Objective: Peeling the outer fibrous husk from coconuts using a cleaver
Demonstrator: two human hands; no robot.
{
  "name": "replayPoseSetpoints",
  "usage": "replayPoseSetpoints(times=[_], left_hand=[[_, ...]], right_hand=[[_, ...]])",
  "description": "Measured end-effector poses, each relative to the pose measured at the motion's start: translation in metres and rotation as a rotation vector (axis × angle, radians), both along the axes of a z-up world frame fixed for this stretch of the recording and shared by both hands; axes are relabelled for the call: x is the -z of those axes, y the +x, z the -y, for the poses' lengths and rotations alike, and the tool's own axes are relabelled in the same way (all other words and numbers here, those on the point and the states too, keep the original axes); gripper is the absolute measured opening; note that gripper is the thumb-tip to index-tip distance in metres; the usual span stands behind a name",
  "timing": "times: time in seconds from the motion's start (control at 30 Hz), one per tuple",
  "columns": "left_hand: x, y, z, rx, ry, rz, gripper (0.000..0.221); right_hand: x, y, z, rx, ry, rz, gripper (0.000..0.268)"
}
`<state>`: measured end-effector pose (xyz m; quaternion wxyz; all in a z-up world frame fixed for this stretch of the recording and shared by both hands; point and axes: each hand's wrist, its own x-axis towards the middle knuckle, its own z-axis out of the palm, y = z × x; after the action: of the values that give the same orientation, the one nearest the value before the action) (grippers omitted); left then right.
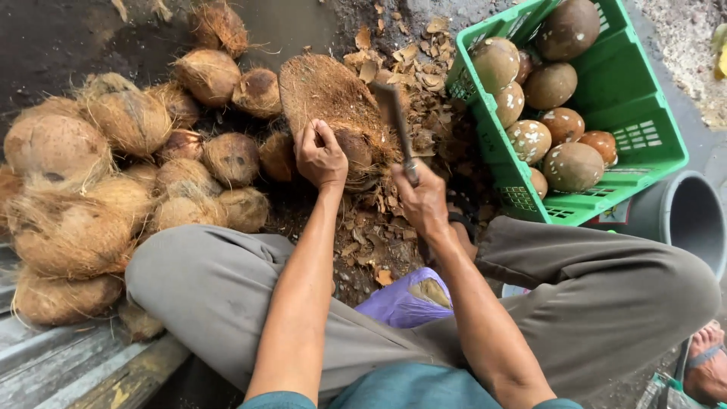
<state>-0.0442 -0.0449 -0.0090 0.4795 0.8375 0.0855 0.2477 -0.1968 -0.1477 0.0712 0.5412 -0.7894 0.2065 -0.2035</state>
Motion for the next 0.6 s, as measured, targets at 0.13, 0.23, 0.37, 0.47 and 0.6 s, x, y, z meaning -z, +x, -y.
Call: replayPoseSetpoints(times=[0.13,0.23,0.37,0.47,0.6], left_hand=[[0.005,-0.007,-0.005,0.015,-0.034,0.014,0.014],[-0.002,-0.004,0.0,0.029,-0.015,0.085,0.012],[-0.004,-0.005,-0.006,0.045,0.021,0.14,0.011],[0.002,0.001,-0.006,0.04,0.014,0.129,0.011],[-0.009,-0.006,-0.006,0.064,-0.025,0.154,0.012]], right_hand=[[-0.065,0.009,-0.019,0.094,0.062,0.249,0.039],[0.0,0.008,-0.013,0.162,0.064,0.362,0.035],[0.009,0.002,-0.001,-0.063,0.039,-0.169,0.035],[-0.059,0.016,-0.003,-0.007,0.105,0.082,0.04],[0.023,0.017,0.0,0.123,0.128,0.329,0.027]])
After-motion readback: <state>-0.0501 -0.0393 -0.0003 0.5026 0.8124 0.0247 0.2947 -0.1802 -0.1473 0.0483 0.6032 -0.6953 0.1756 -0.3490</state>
